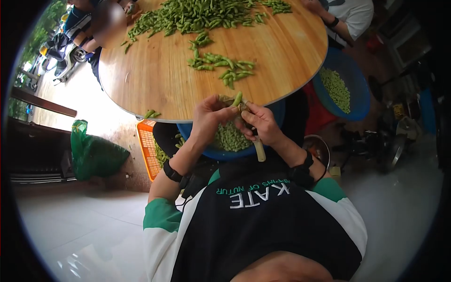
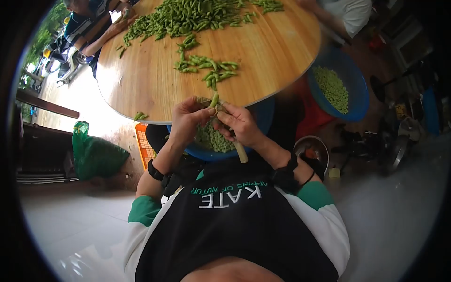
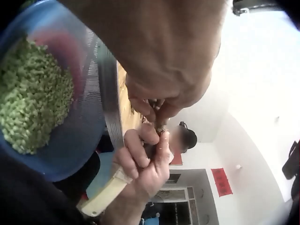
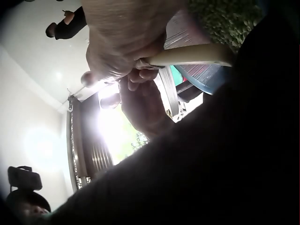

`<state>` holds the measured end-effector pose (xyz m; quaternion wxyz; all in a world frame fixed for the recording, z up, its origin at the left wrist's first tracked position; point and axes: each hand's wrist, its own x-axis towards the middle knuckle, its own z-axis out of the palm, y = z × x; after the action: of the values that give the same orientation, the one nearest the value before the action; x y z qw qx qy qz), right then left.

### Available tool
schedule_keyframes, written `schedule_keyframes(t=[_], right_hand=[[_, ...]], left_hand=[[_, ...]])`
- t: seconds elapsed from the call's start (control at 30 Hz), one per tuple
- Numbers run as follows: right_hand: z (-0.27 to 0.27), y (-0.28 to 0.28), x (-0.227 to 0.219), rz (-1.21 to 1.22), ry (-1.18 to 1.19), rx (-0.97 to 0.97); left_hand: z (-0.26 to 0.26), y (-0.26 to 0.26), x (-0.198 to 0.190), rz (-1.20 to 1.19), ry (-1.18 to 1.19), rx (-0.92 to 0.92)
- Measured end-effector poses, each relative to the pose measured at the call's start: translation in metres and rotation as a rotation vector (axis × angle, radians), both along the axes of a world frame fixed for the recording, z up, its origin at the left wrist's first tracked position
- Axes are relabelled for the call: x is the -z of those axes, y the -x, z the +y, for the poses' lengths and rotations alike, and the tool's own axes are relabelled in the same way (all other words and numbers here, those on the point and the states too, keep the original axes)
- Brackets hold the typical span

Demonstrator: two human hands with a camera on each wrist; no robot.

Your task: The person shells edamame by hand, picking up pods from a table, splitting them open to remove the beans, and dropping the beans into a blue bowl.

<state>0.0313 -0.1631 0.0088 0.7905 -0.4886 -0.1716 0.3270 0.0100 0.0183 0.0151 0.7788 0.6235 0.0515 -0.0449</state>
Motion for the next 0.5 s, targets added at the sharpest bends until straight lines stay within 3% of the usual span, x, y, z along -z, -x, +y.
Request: schedule_keyframes(t=[0.33, 0.5], right_hand=[[-0.0054, -0.001, 0.004, 0.147, -0.12, -0.121], [-0.004, 0.0019, 0.0007, 0.114, -0.08, -0.069]], left_hand=[[0.0036, 0.0064, 0.0038, 0.011, 0.064, 0.014], [0.004, 0.0071, 0.0085, -0.015, 0.076, 0.001]])
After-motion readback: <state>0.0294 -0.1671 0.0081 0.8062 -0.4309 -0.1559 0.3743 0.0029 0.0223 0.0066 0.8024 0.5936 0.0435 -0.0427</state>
